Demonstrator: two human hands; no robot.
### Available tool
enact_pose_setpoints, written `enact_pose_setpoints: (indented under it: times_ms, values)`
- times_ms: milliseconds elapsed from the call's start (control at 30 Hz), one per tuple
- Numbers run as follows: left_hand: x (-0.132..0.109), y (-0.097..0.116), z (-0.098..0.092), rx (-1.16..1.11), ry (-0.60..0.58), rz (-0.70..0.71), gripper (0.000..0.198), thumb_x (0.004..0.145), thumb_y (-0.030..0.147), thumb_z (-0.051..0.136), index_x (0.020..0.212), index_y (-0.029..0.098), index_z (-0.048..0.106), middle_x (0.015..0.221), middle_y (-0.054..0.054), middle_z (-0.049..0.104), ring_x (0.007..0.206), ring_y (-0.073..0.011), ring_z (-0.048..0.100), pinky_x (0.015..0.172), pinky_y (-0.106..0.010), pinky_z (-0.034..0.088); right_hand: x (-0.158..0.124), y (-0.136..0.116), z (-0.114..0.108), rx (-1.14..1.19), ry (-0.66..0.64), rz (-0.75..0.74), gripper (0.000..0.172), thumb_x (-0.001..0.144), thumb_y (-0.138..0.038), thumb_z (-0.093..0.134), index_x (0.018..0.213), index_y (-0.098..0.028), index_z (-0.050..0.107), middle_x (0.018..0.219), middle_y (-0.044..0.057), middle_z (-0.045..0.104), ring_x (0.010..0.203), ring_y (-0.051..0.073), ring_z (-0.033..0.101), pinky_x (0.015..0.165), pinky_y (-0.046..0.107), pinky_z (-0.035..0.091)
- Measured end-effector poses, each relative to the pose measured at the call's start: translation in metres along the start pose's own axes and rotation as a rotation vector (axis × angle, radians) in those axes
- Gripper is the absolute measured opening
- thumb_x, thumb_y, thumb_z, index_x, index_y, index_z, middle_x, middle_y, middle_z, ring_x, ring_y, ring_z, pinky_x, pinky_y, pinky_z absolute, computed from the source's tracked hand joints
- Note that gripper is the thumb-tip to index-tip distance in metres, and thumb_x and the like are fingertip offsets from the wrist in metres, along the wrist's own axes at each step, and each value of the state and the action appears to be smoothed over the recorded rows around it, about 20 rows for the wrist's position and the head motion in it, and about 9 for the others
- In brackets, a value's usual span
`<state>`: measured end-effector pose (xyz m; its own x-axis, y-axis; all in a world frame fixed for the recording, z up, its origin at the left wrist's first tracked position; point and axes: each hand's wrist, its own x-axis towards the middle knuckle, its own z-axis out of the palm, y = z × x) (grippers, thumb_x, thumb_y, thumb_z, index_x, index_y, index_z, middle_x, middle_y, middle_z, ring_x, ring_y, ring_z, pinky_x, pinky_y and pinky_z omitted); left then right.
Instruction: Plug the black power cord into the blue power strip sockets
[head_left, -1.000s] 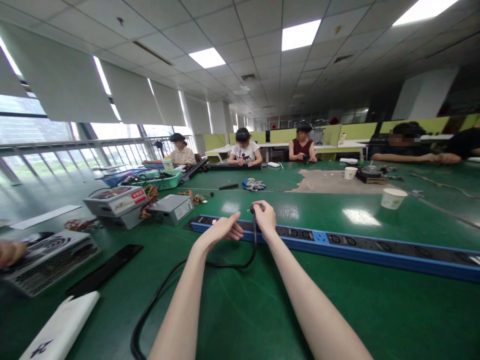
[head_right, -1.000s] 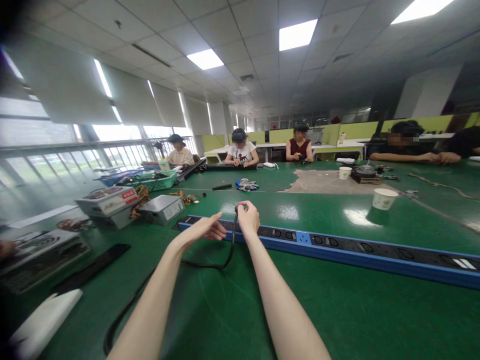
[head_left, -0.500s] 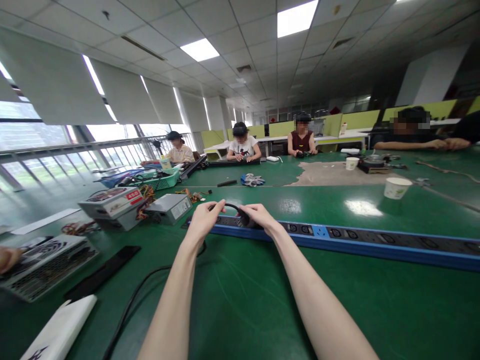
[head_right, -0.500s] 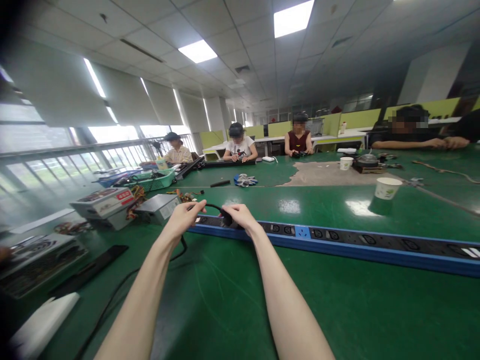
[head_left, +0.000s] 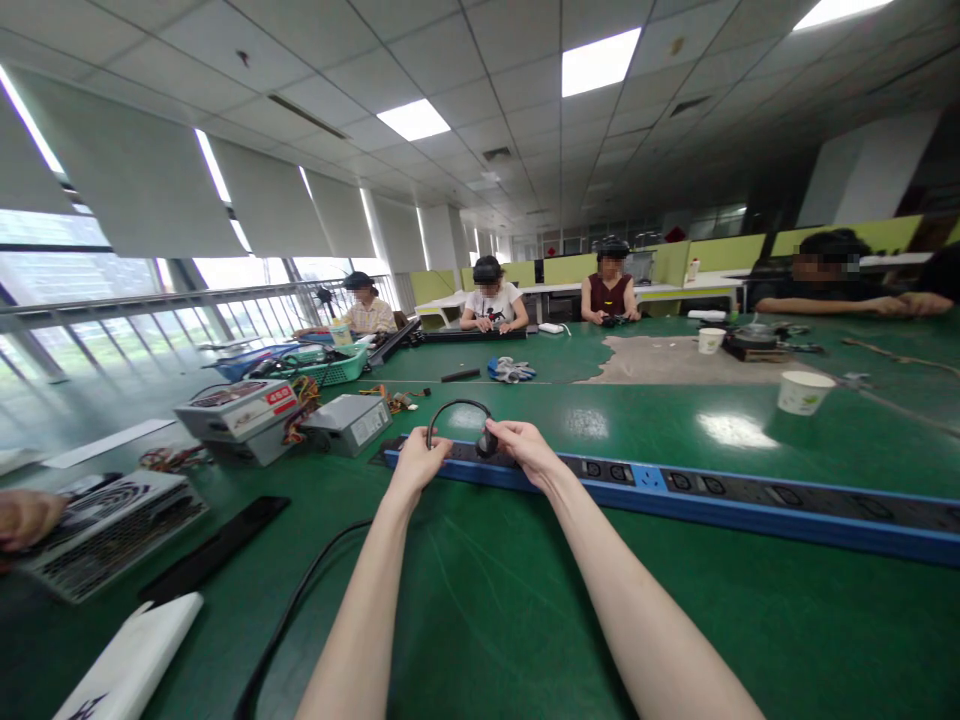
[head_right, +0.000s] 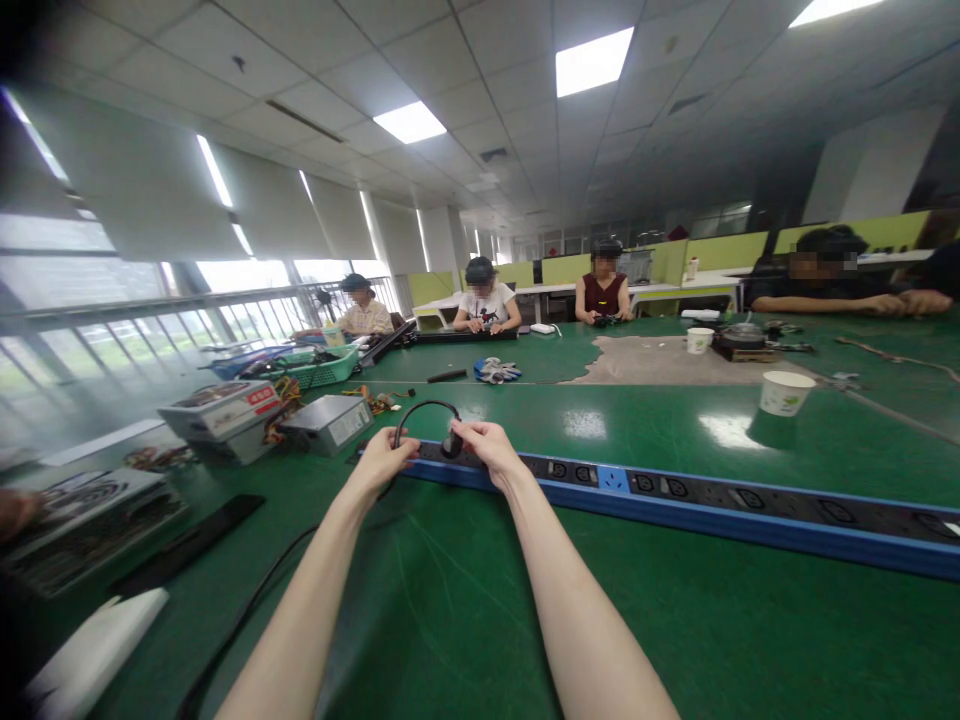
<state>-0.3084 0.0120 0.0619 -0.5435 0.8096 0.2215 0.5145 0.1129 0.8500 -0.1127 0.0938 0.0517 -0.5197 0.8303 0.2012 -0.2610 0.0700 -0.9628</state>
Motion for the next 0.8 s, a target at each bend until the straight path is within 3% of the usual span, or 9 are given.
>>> enact_pose_setpoints:
  times_ms: [133,300,467,667,800]
  values:
    - [0.0,-0.015,0.012,0.039,-0.052,0.004,0.043,0.079,0.005,0.072,0.12,0.012,0.057,0.109,-0.012,0.075,0.081,-0.0152,0.074,0.078,-0.028,0.056,0.01,0.019,0.007,-0.112,0.194,-0.065,0.055,0.075,-0.067,0.072,0.079,-0.013,0.074,0.067,0.002,0.067,0.06,0.01,0.054,0.061,0.022,0.04]
    - [0.001,-0.022,0.019,0.132,-0.052,0.071,0.054,0.078,-0.003,0.068,0.127,0.015,0.056,0.115,-0.011,0.074,0.098,-0.0155,0.073,0.092,-0.027,0.053,0.016,0.027,0.012,-0.46,0.281,-0.003,0.051,0.082,-0.066,0.065,0.083,-0.017,0.076,0.072,0.004,0.073,0.068,0.014,0.065,0.064,0.022,0.043]
    - [0.001,-0.024,0.019,0.26,-0.059,0.127,0.058,0.073,-0.005,0.065,0.127,0.014,0.059,0.122,-0.013,0.072,0.112,-0.0196,0.069,0.102,-0.03,0.049,0.029,0.025,0.013,-0.571,0.306,0.152,0.05,0.088,-0.063,0.061,0.072,-0.017,0.074,0.07,0.006,0.074,0.068,0.014,0.068,0.064,0.021,0.046]
    - [-0.003,-0.022,0.02,0.388,-0.071,0.191,0.052,0.075,0.001,0.063,0.127,0.01,0.062,0.128,-0.018,0.067,0.12,-0.0257,0.064,0.106,-0.035,0.046,0.038,0.017,0.016,-0.565,0.298,0.216,0.045,0.088,-0.057,0.066,0.069,-0.016,0.068,0.062,0.006,0.07,0.059,0.013,0.067,0.06,0.02,0.049]
    - [-0.005,-0.021,0.02,0.437,-0.078,0.217,0.049,0.076,0.003,0.063,0.124,0.01,0.064,0.127,-0.018,0.065,0.12,-0.0255,0.063,0.108,-0.034,0.044,0.039,0.008,0.018,-0.596,0.278,0.244,0.043,0.086,-0.055,0.07,0.067,-0.017,0.064,0.058,0.005,0.066,0.054,0.013,0.064,0.056,0.021,0.048]
